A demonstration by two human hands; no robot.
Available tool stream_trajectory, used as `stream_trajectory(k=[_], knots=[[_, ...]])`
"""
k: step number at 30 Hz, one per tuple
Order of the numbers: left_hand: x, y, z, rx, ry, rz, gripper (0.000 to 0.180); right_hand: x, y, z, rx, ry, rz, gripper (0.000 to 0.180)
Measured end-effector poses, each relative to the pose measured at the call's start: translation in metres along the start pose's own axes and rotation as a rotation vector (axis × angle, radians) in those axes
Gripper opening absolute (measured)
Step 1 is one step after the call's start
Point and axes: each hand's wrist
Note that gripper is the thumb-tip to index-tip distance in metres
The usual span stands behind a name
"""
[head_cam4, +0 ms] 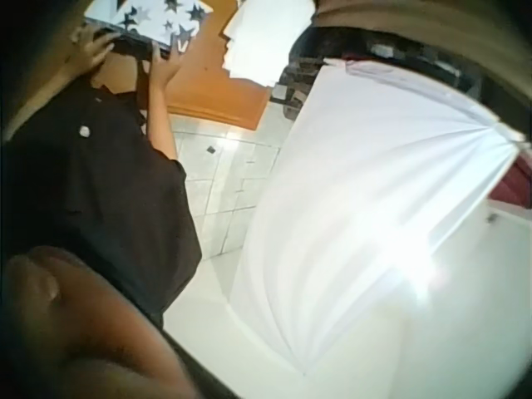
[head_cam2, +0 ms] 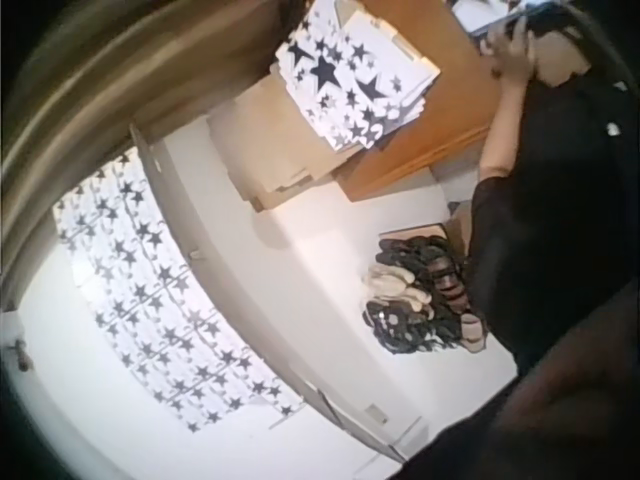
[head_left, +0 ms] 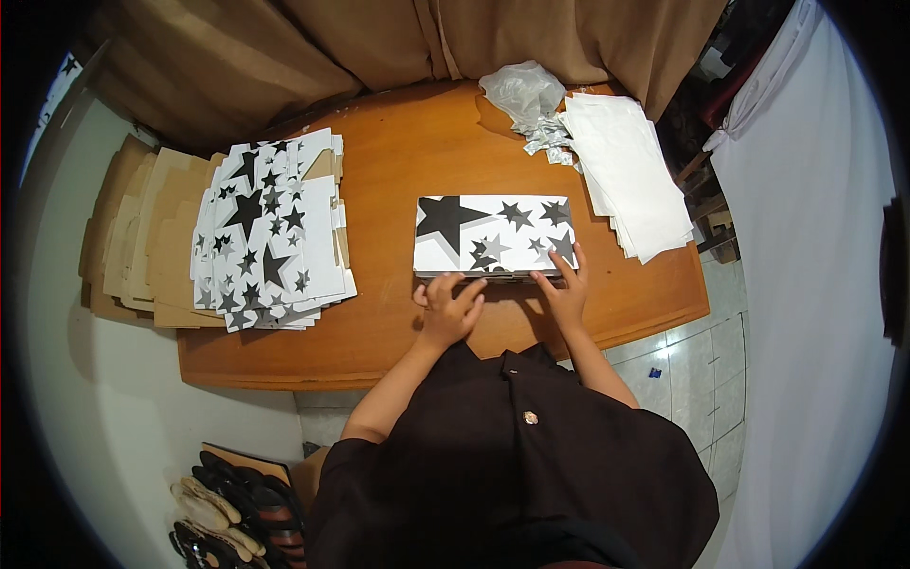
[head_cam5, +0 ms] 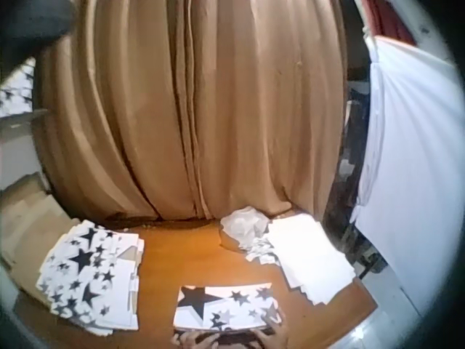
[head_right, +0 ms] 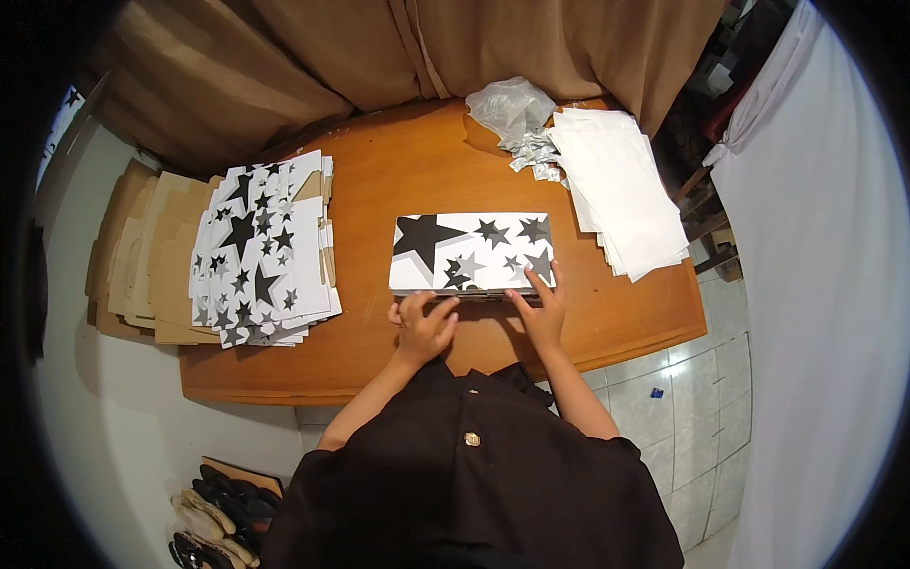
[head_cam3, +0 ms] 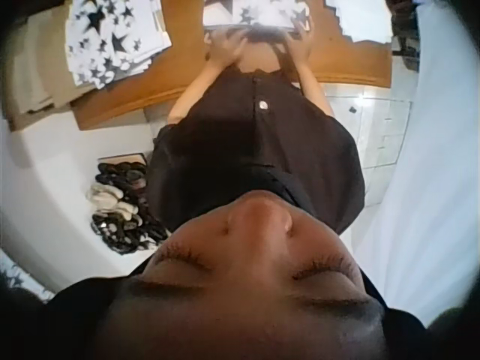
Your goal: The person is folding cardboard sheets into shoe boxes, placing tissue paper inside, and stacking the completed boxes on a shelf.
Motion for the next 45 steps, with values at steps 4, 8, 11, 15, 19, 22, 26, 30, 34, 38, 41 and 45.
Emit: stream_trajectory(k=[4,8,11,15,19,22,26,30,34,38,41,45], knots=[[-0.009,-0.024,0.006,-0.074,-0.06,0.172,0.033,0.002,0.011,-0.005,-0.091,-0.027,-0.083,0.044],[-0.024,-0.042,0.015,-0.052,-0.113,0.085,0.029,0.004,0.006,-0.005,-0.081,0.004,-0.065,0.042],[-0.025,-0.046,0.015,0.052,-0.139,0.128,0.023,0.004,0.004,-0.004,-0.025,0.016,-0.044,0.041],[-0.018,-0.049,0.007,0.135,-0.105,0.127,0.022,0.005,0.005,-0.002,-0.013,-0.013,-0.045,0.04],[-0.014,-0.045,0.005,0.138,-0.049,0.068,0.028,0.004,0.025,0.006,-0.015,-0.069,-0.038,0.042],[-0.007,-0.05,-0.001,0.137,-0.034,0.055,0.031,-0.001,0.021,0.016,0.195,-0.141,0.111,0.046],[-0.011,-0.054,0.002,0.14,-0.007,-0.012,0.031,-0.003,0.016,0.018,0.425,-0.078,0.216,0.045],[-0.015,-0.056,0.002,0.191,0.037,-0.064,0.033,0.0,0.008,0.013,0.452,-0.065,0.31,0.036],[-0.016,-0.053,0.004,0.178,0.064,-0.084,0.03,0.005,0.008,0.005,0.38,-0.085,0.377,0.024],[-0.015,-0.051,0.004,0.177,0.075,-0.078,0.025,0.006,0.009,0.003,0.34,-0.075,0.392,0.022],[-0.014,-0.05,0.004,0.173,0.075,-0.073,0.024,0.006,0.013,0.002,0.33,-0.088,0.394,0.022],[-0.013,-0.049,0.0,0.176,0.075,-0.054,0.023,0.003,0.016,0.002,0.3,-0.101,0.384,0.021]])
Point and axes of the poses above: each hand's wrist, its own x-axis away from the middle knuckle, its own z-axis out of the back of the hand, y = z × x, and after that the axes turned 10 degrees about -z, right-handed
